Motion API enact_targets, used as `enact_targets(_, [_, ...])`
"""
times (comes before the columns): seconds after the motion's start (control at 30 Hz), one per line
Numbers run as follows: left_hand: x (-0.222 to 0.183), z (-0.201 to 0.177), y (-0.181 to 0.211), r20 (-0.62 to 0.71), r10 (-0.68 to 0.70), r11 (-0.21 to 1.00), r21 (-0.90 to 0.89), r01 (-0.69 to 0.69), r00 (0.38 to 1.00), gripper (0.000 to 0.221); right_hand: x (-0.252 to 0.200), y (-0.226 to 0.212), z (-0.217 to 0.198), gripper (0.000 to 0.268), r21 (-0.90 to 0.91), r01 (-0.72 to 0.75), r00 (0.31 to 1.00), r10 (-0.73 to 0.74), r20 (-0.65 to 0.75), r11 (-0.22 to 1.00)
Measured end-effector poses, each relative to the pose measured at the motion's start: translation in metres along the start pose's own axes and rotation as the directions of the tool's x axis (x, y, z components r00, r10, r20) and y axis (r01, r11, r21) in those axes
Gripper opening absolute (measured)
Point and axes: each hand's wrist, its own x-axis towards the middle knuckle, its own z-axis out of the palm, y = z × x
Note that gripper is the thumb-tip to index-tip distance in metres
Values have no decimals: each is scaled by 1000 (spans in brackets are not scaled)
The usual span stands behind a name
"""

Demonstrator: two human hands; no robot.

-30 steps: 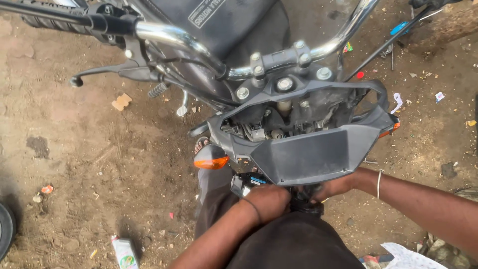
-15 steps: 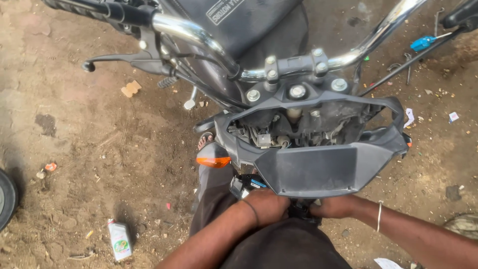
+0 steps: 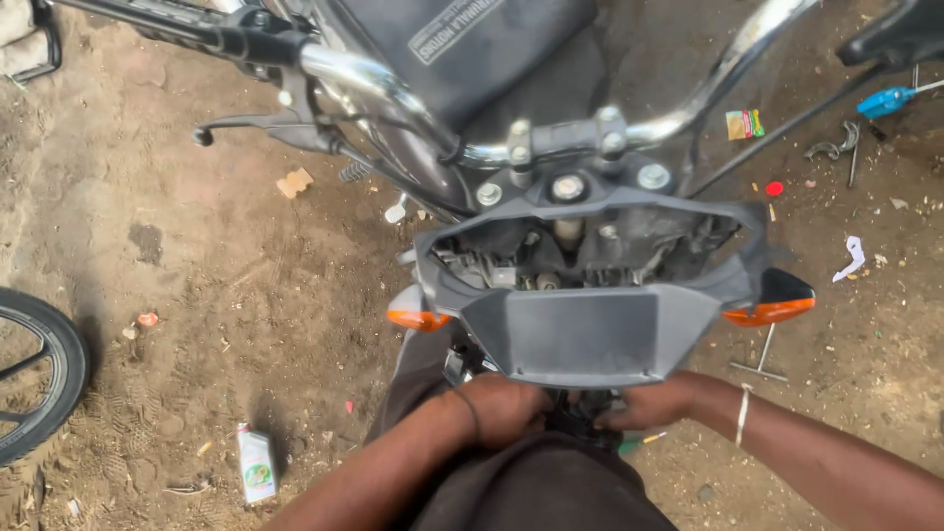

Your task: Repairing the front instrument cluster and cowl of a motorcycle using a screwdriver.

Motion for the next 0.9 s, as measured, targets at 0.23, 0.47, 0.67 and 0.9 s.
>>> enact_targets(0.23, [2, -1, 7, 30, -4, 1000, -18, 4, 1000, 25, -3, 7, 1, 35, 123, -112, 992, 103, 73, 986])
enact_targets(0.47, [2, -8, 18, 62, -42, 999, -2, 42, 997, 25, 13, 0, -15, 38, 37, -332, 903, 307, 301, 942])
enact_targets(0.67, [6, 4, 14, 74, -75, 997, 9, 75, 994, 25, 10, 39, -12, 45, 130, -237, 966, 219, 141, 963])
enact_targets(0.9, [5, 0, 5, 16, 0, 1000, 26, -1, 1000, 25, -9, 53, -9, 51, 190, -160, 983, 174, -56, 969])
